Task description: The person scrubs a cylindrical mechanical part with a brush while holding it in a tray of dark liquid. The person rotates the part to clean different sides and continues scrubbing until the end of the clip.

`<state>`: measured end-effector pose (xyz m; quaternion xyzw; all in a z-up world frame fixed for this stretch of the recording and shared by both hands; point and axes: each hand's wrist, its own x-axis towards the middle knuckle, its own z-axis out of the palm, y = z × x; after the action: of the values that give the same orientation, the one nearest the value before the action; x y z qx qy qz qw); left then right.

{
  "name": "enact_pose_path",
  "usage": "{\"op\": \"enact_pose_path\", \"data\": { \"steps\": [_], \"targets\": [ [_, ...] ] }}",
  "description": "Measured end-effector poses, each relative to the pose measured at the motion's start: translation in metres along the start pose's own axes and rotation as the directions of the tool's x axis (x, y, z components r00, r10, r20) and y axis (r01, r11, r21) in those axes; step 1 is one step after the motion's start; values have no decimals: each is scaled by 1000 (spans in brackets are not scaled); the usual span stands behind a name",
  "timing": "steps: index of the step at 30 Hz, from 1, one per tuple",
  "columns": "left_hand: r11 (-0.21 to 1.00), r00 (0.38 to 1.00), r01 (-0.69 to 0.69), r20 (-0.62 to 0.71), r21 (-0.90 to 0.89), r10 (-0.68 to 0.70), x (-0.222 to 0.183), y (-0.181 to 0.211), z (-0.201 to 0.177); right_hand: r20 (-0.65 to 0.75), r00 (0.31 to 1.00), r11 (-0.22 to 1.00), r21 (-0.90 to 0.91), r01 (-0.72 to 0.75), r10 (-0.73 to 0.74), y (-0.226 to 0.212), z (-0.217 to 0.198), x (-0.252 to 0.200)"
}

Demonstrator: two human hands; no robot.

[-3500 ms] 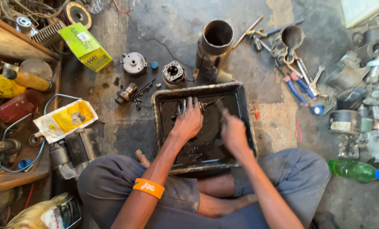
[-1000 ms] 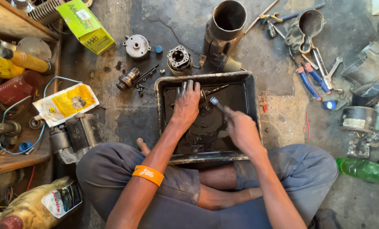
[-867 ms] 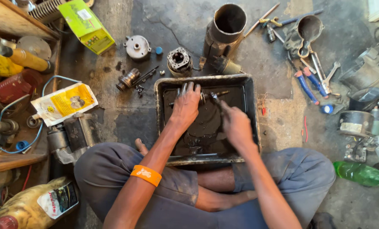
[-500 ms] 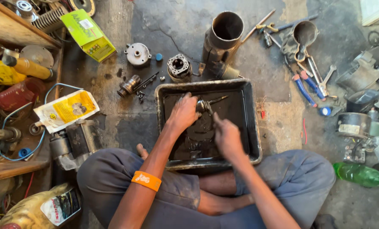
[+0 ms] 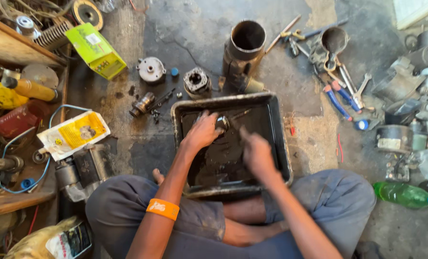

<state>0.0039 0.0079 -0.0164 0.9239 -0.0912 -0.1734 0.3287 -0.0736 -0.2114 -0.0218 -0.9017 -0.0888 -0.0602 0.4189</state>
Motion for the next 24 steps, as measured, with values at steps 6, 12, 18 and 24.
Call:
{"op": "enact_pose_path", "data": {
  "steps": [6,12,18,24],
  "targets": [
    [995,995,-95,-38,17,96,6,-6,5,61,998,991,-129,-19,28,-39,-20,13],
    [998,997,-64,-42,31,65,-1,7,-4,89,995,993,-112,-28,38,-24,-20,18],
    [996,995,-30,-91,84,37,-15,26,-7,100,956,945,-209,-250,275,-10,-10,16],
    [989,994,-47,-86,139,60,-21,35,-5,83,951,903,-349,-253,298,-28,-14,6]
  ]
}}
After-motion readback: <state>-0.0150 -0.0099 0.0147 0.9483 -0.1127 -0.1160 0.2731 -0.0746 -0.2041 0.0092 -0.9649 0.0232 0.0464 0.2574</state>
